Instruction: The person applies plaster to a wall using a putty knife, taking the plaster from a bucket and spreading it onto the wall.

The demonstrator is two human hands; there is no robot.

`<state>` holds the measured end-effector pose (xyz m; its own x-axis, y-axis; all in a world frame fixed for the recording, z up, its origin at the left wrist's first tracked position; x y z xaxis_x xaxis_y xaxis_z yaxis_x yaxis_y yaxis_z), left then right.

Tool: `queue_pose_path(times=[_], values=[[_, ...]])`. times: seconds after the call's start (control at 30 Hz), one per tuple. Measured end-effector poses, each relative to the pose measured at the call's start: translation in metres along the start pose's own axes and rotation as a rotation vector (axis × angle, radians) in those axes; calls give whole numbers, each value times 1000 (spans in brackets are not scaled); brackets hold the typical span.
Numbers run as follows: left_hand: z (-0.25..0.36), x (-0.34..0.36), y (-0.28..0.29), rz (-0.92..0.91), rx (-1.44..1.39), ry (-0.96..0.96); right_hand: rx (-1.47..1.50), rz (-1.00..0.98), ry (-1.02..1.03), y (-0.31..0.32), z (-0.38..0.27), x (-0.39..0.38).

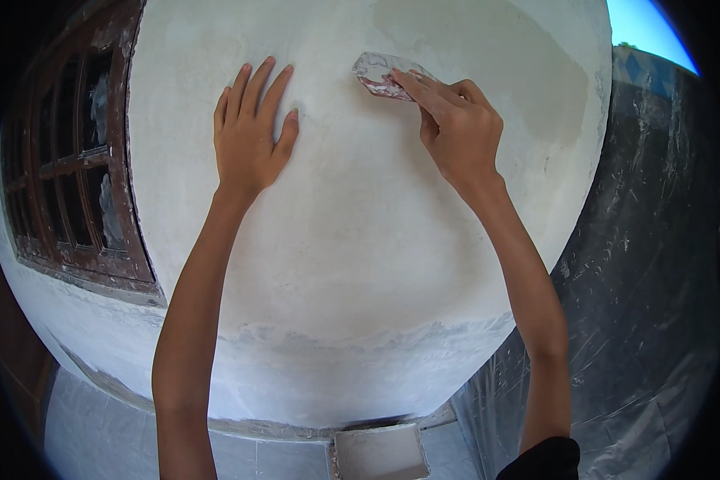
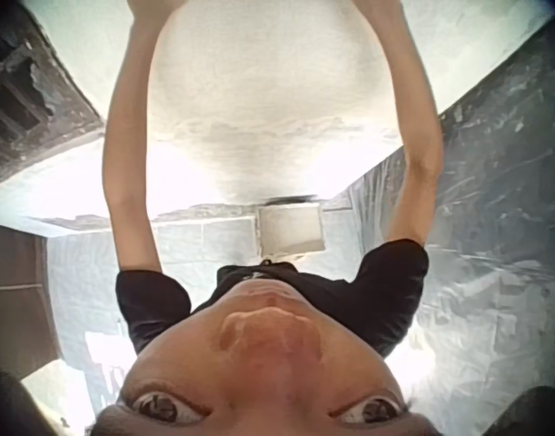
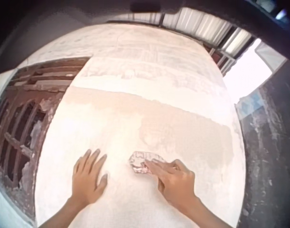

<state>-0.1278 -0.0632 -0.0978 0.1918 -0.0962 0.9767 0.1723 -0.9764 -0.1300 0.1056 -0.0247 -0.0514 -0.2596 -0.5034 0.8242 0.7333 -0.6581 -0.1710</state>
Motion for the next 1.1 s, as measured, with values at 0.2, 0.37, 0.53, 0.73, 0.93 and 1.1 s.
queue_pose_path(times=[0.2, 0.37, 0.53, 0.73, 0.93, 1.1], values=[[8, 8, -1, 2, -19, -28, -172, 83, -51, -1, 61, 58], [5, 5, 0, -3, -15, -15, -137, 50, -21, -12, 28, -21], [3, 2, 1, 6, -4, 0, -4, 71, -37, 18, 7, -2], [2, 7, 2, -9, -29, -22, -127, 175, -58, -31, 59, 88], [1, 3, 0, -8, -12, -9, -129, 79, 7, -20, 7, -6], [1, 4, 1, 6, -18, -11, -22, 83, -14, 9, 15, 6]])
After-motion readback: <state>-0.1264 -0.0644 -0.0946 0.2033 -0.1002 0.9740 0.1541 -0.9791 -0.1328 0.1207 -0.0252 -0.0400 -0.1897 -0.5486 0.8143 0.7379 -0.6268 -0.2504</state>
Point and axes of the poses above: each hand's wrist, its own x-axis towards the middle knuckle, its own y-axis out of the back of the hand, z = x × y, the point moved 6 cm from there along x, towards the middle knuckle, and after that the axes turned 6 degrees about x, right-handed, at the moved point
